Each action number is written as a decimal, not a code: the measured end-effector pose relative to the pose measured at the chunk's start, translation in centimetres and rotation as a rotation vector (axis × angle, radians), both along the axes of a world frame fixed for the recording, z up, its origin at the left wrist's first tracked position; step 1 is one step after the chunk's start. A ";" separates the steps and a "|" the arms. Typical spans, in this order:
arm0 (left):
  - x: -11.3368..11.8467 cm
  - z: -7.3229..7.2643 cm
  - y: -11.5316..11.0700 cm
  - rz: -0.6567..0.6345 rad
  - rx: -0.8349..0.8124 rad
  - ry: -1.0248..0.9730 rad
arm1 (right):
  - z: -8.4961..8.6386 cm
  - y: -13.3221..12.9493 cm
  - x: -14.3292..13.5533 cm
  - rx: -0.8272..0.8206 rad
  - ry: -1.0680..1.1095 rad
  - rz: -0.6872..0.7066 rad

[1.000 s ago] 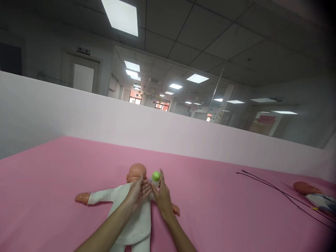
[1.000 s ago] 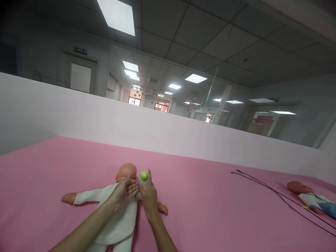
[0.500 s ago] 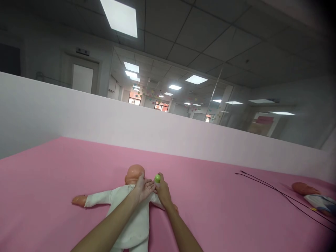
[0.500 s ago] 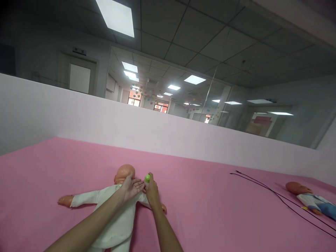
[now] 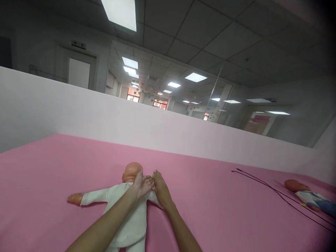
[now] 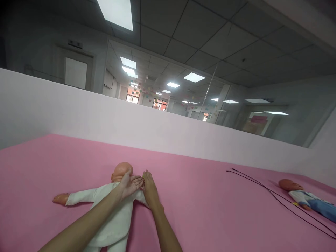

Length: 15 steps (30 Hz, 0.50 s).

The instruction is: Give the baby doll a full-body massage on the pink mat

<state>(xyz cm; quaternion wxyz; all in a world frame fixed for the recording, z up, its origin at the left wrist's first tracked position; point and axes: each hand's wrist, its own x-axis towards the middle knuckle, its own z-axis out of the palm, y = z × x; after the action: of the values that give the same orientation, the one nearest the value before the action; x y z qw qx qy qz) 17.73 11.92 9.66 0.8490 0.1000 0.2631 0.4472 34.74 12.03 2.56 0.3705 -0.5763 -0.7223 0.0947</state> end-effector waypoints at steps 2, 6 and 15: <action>-0.6 0.6 -0.5 0.006 0.069 0.012 | 0.5 -1.0 -1.4 0.016 0.073 0.010; -0.4 1.5 -3.4 0.064 0.225 0.022 | 2.1 -4.4 -7.3 0.057 0.322 0.054; -4.3 0.7 -8.5 0.052 0.483 0.108 | 6.2 -7.3 -12.9 -0.023 0.369 0.051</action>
<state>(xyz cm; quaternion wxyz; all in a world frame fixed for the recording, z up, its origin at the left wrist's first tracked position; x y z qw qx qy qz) 13.41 3.39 10.38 0.7734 0.3171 0.1960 0.5128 21.88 4.70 8.79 0.4876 -0.5348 -0.6554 0.2162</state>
